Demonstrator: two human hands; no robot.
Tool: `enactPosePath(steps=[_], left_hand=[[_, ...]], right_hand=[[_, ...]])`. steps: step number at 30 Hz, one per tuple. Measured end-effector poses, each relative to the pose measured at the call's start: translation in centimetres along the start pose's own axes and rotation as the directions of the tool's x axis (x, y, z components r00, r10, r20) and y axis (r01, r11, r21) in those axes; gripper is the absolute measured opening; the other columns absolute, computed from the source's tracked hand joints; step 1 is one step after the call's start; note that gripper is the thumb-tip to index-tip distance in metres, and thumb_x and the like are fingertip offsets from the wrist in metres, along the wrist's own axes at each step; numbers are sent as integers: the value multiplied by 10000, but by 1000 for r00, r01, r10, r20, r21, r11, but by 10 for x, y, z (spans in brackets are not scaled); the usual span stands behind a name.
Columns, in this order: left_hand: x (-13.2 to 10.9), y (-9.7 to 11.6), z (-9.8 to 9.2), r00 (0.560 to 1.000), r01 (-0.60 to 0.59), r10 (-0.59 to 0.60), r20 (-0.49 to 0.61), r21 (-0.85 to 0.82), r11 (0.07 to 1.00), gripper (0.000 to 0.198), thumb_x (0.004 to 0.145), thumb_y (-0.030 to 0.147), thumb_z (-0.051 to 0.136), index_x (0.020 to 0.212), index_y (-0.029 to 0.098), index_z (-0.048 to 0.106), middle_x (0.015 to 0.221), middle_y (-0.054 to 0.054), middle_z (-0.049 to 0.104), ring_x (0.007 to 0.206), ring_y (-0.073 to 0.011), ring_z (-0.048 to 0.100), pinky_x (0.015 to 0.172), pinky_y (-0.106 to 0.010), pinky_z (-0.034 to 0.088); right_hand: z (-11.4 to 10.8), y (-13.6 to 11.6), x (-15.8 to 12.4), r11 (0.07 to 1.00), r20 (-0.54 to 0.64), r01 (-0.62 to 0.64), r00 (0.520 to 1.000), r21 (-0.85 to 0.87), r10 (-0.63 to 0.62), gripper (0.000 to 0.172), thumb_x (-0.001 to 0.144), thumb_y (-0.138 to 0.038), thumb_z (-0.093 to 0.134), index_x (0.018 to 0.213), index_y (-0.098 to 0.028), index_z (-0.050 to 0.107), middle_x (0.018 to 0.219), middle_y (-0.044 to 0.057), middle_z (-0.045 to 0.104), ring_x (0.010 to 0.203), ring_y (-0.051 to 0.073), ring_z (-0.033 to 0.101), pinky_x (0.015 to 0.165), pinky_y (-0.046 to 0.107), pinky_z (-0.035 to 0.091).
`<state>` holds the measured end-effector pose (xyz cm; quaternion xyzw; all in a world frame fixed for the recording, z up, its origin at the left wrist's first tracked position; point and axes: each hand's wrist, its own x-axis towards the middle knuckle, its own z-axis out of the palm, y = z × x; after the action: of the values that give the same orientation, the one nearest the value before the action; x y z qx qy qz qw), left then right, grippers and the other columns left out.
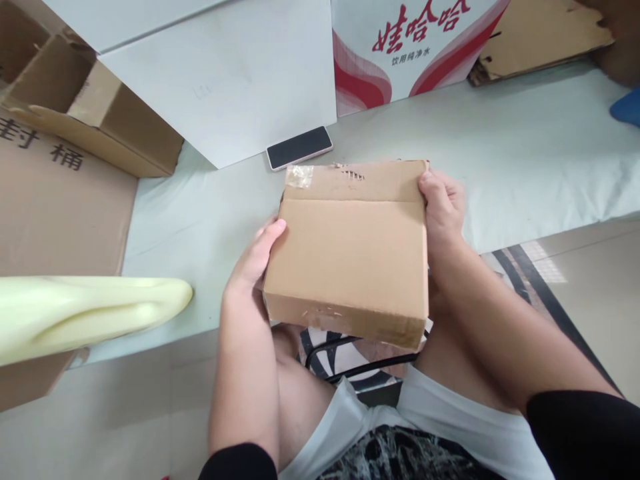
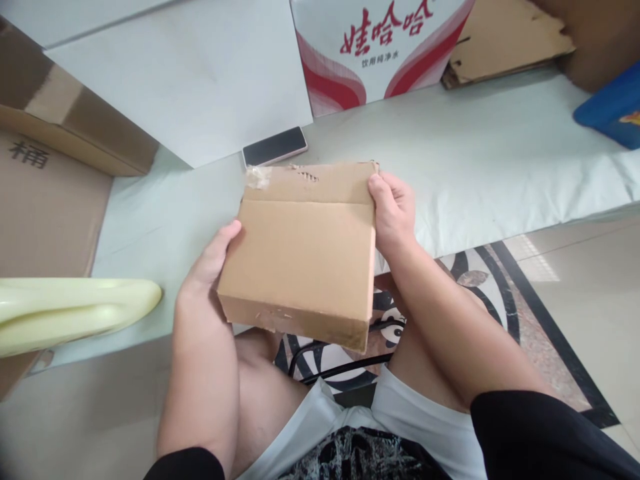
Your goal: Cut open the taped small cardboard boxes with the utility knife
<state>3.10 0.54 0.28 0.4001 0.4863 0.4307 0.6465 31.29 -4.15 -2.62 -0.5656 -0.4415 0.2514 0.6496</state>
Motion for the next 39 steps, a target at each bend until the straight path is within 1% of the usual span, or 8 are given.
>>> enactPosePath(steps=[3,9,12,14,18,21,31,39], left_hand=[[-12,9,3,975,191,-192,116,13,981,403,715,490,862,964,217,700,798,-71,716,892,-316,758,692,-368,625],[-31,14,1,926,375,-370,72,-71,924,520,695,622,806,990,204,712,787,-113,732,882,-376,760,683,-444,627],[-34,15,7,957,291,-290,32,-157,944,544,692,568,795,1080,195,722,891,-102,778,862,-337,761,738,-432,634],[-32,17,10,987,156,-161,-3,-230,961,507,743,545,752,1107,193,721,960,-77,792,861,-283,756,765,-381,631],[-16,16,10,986,-167,150,-73,-380,910,351,886,487,615,1087,212,698,1039,-20,785,928,-194,734,832,-284,599],[-4,15,6,955,-293,244,-170,-402,868,279,932,452,528,1020,225,665,980,0,764,910,-172,710,814,-271,575],[-3,8,9,967,-246,203,-156,-349,904,311,903,473,608,1061,211,664,1144,-38,744,1072,-208,673,874,-293,579],[4,5,2,969,-239,204,-138,-330,913,298,889,491,604,1040,238,648,1104,-19,745,1041,-200,675,873,-281,570]], right_hand=[[-2,2,-1,999,-7,-20,1000,36,21,614,902,-705,600,613,-251,303,631,-8,272,543,152,338,498,321,334],[6,-4,-3,997,-15,-35,999,-65,34,466,944,-584,575,662,-248,421,675,8,409,636,181,483,612,355,450],[7,-1,-2,982,-92,113,988,-154,-128,255,1007,-481,479,976,-263,607,1008,67,642,983,251,658,878,447,536],[7,2,-1,963,-87,161,979,-216,-184,294,1037,-452,400,1195,-289,588,1282,94,638,1227,281,630,1015,497,514],[6,5,-2,980,80,111,992,-164,-99,300,1017,-424,431,1262,-308,561,1364,90,651,1268,286,642,1071,530,522],[9,1,-5,983,244,125,966,-137,-89,339,950,-389,547,1271,-284,577,1362,88,680,1289,296,636,1117,538,507],[14,2,-6,870,320,255,940,-422,-121,620,735,-474,788,1269,-220,602,1243,151,708,1128,369,656,965,558,537],[14,-6,-9,939,149,154,982,-307,-113,283,904,-297,546,1160,-240,652,1159,104,747,1070,297,694,976,508,555]])
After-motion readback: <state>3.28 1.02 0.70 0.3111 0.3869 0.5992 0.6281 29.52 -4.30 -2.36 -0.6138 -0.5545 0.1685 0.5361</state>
